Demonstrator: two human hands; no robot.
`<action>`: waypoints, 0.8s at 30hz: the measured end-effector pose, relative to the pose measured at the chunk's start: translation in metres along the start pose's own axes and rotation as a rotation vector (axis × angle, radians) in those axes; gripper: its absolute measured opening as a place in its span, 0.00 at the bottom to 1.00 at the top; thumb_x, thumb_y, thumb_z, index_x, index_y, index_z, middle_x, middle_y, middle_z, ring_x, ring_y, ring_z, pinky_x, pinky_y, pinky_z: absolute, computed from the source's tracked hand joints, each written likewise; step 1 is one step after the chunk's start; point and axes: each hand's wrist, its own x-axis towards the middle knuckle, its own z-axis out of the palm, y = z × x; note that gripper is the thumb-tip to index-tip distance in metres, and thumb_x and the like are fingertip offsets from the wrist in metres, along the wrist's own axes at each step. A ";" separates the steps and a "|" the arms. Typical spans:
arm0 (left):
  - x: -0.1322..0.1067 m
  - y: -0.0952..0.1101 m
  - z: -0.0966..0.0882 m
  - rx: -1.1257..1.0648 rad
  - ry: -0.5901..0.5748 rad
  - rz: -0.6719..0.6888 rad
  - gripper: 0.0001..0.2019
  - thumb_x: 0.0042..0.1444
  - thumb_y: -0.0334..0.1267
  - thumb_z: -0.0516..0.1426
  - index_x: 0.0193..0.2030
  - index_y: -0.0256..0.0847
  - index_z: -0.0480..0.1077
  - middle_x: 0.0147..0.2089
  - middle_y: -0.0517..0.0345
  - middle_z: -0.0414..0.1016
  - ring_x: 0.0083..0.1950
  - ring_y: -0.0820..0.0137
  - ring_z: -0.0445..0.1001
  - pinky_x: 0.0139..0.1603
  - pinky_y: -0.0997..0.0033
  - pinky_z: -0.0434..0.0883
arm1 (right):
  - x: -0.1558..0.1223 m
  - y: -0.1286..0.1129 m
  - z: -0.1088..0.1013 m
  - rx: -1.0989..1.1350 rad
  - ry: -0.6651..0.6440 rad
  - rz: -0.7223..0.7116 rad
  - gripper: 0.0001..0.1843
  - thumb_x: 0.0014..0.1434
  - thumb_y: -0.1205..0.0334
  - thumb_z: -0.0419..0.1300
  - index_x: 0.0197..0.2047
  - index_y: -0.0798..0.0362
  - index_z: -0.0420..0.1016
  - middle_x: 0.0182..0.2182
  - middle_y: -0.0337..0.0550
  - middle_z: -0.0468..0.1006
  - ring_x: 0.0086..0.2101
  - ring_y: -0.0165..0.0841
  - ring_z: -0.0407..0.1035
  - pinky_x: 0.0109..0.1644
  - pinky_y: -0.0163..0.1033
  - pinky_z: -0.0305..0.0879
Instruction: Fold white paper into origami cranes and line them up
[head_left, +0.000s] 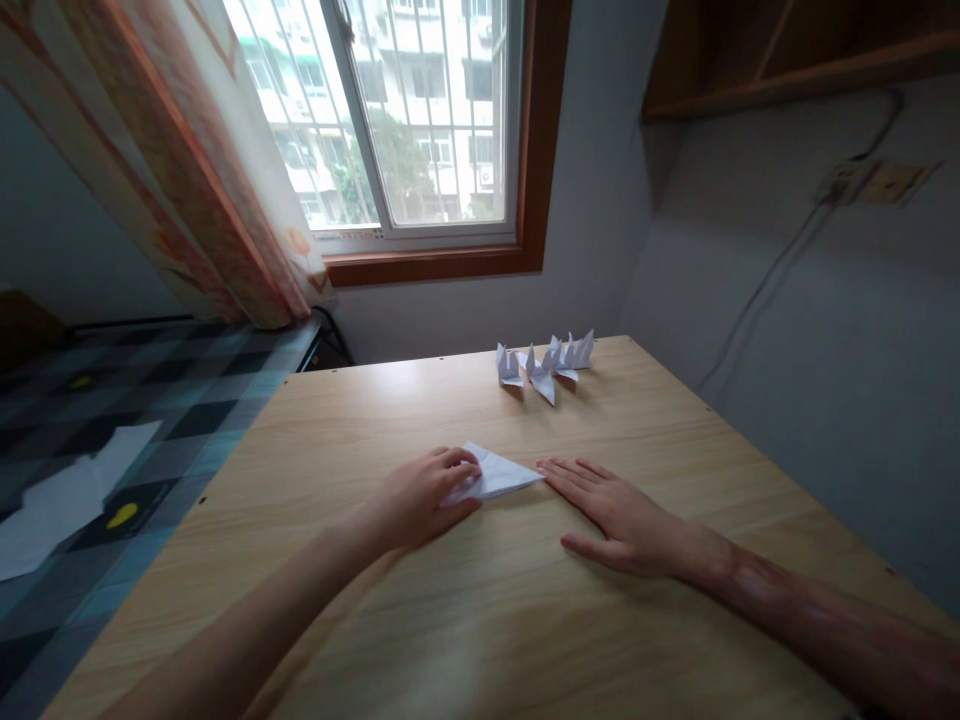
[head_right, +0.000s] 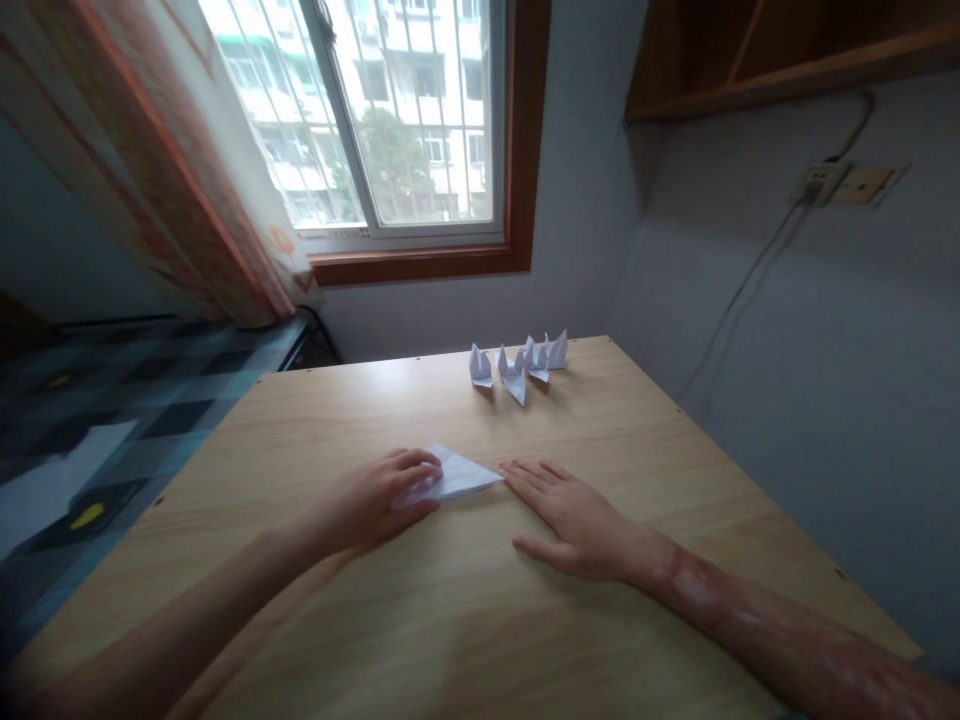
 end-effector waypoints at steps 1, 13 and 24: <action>0.002 -0.001 -0.003 -0.003 -0.017 -0.002 0.14 0.73 0.45 0.59 0.60 0.46 0.79 0.63 0.47 0.81 0.61 0.53 0.81 0.62 0.53 0.80 | 0.000 0.000 0.000 0.004 0.009 0.006 0.48 0.75 0.45 0.62 0.86 0.45 0.43 0.82 0.48 0.53 0.79 0.48 0.52 0.84 0.58 0.47; 0.019 0.013 -0.006 0.212 -0.100 -0.028 0.17 0.60 0.32 0.61 0.56 0.41 0.78 0.57 0.44 0.81 0.54 0.52 0.81 0.51 0.55 0.81 | 0.019 -0.004 0.009 0.012 0.105 0.030 0.43 0.75 0.48 0.63 0.84 0.47 0.51 0.80 0.52 0.59 0.78 0.49 0.56 0.82 0.60 0.51; 0.031 0.022 0.019 0.396 0.036 -0.239 0.12 0.70 0.29 0.57 0.56 0.39 0.78 0.54 0.45 0.82 0.51 0.55 0.83 0.40 0.62 0.80 | 0.064 -0.006 0.035 0.340 0.482 0.271 0.41 0.62 0.52 0.74 0.73 0.49 0.67 0.61 0.54 0.81 0.59 0.48 0.78 0.66 0.55 0.74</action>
